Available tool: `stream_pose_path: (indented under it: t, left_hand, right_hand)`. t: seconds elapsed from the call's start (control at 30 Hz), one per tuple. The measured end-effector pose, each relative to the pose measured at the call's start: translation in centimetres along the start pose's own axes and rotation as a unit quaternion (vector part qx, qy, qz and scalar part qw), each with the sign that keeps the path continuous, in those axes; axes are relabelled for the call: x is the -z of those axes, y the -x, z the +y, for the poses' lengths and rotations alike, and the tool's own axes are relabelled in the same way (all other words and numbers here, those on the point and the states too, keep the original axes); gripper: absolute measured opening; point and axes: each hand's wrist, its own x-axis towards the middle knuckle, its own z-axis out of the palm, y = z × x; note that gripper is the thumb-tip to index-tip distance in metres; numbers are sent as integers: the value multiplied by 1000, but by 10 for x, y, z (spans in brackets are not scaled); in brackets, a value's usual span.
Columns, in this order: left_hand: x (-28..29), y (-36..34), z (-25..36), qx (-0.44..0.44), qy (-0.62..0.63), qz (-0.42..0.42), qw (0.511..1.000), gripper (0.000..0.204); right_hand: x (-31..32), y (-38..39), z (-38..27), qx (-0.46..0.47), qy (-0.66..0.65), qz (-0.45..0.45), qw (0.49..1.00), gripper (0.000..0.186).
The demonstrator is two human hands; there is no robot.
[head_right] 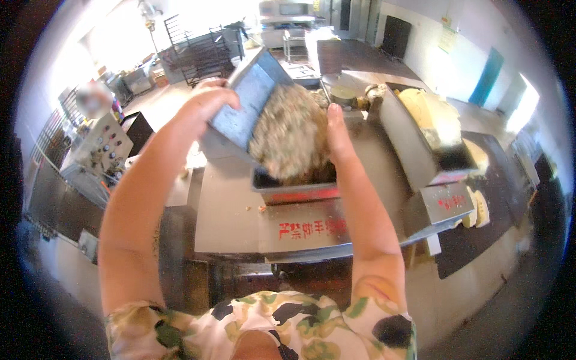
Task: The person transfers a grainy mixture into a metal tray, then kneads and cuts a large mass of dough on a wooden table using a bench scraper. They shape the dough into smaller portions and place them into a tray. Finally, they scoop more of the grainy mixture into a tray.
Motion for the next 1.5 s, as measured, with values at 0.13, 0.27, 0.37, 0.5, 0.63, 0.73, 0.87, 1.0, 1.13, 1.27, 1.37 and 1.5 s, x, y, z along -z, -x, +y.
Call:
stream_pose_path:
  t: [0.13,0.27,0.37,0.5,0.63,0.73,0.87,1.0,1.13,1.27,1.37,1.5]
  left_hand:
    - [-26,67,99,-30,-267,0,963,74]
    - [-224,184,64,-101,-203,91,970,43]
    - [-232,225,72,-173,-54,91,979,26]
    - [-188,281,25,-214,67,200,954,24]
    - [-138,344,-68,-78,232,389,888,31]
    - [-79,419,-174,-88,285,362,883,35]
    - [-75,521,-289,-45,336,515,787,46]
    - [-78,645,-391,26,330,607,723,51]
    - [-75,789,-495,8,466,647,604,50]
    - [-82,906,-552,51,474,717,509,39]
    - [-84,946,-539,59,424,765,481,39]
    - [-92,1021,-573,83,394,799,446,42]
  right_hand:
    - [3,68,-35,72,118,81,987,75]
    - [204,187,9,65,87,5,994,79]
    - [226,234,-11,67,88,102,989,49]
    - [250,248,-15,186,53,117,974,22]
    - [264,272,-13,174,-7,134,976,17]
    - [268,281,-14,139,-56,123,981,16]
    - [280,294,-9,112,-171,128,971,14]
    - [248,317,-7,114,-242,49,962,20]
    - [133,383,11,92,-263,-137,951,20]
    - [15,434,71,-22,-248,-258,933,19]
    - [-75,460,122,-117,-179,-246,945,19]
    - [-166,518,219,-196,-38,-313,929,19]
